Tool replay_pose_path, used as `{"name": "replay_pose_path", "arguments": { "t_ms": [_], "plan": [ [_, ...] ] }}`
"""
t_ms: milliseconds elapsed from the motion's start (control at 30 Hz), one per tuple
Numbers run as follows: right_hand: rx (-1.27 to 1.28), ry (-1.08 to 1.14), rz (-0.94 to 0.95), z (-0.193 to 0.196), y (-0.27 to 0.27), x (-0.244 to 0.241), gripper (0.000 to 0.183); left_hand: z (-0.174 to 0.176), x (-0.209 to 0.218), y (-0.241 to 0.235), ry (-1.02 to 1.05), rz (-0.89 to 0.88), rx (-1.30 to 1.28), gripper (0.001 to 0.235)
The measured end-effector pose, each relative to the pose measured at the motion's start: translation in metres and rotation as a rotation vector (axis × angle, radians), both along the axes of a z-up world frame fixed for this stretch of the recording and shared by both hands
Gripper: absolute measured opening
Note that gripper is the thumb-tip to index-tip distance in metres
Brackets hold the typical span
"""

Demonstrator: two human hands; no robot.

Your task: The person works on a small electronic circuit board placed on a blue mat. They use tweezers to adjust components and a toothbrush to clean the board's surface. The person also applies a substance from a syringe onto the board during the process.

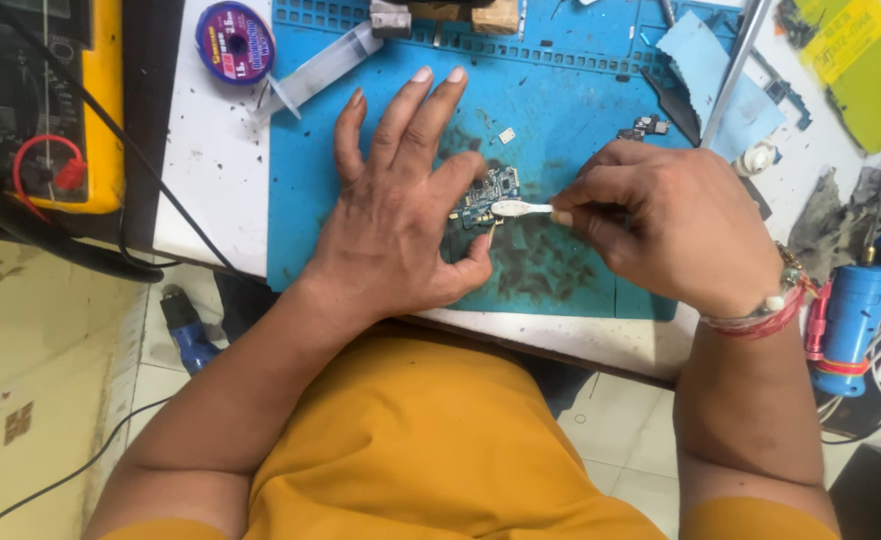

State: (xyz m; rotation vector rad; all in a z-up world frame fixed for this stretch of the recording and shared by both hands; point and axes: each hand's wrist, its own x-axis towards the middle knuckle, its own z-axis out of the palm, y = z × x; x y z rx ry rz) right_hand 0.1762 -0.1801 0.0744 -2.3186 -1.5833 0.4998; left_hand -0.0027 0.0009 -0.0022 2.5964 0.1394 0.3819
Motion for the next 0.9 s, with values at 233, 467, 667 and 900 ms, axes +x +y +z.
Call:
{"name": "replay_pose_path", "arguments": {
  "t_ms": [233,467,667,900],
  "plan": [
    [0.03,-0.022,0.006,0.003,0.008,-0.008,0.007,0.001,-0.001,-0.002,0.021,0.005,-0.006,0.048],
    [0.052,-0.024,-0.034,0.005,0.009,-0.007,0.013,0.002,0.001,0.0,-0.002,0.006,0.011,0.047],
    [-0.008,-0.018,-0.047,0.001,0.005,-0.004,0.008,0.002,0.003,-0.001,0.01,0.002,0.002,0.048],
    [-0.025,-0.023,-0.024,0.006,-0.001,-0.004,0.01,0.003,0.003,-0.001,0.012,-0.007,0.019,0.049]
  ]
}}
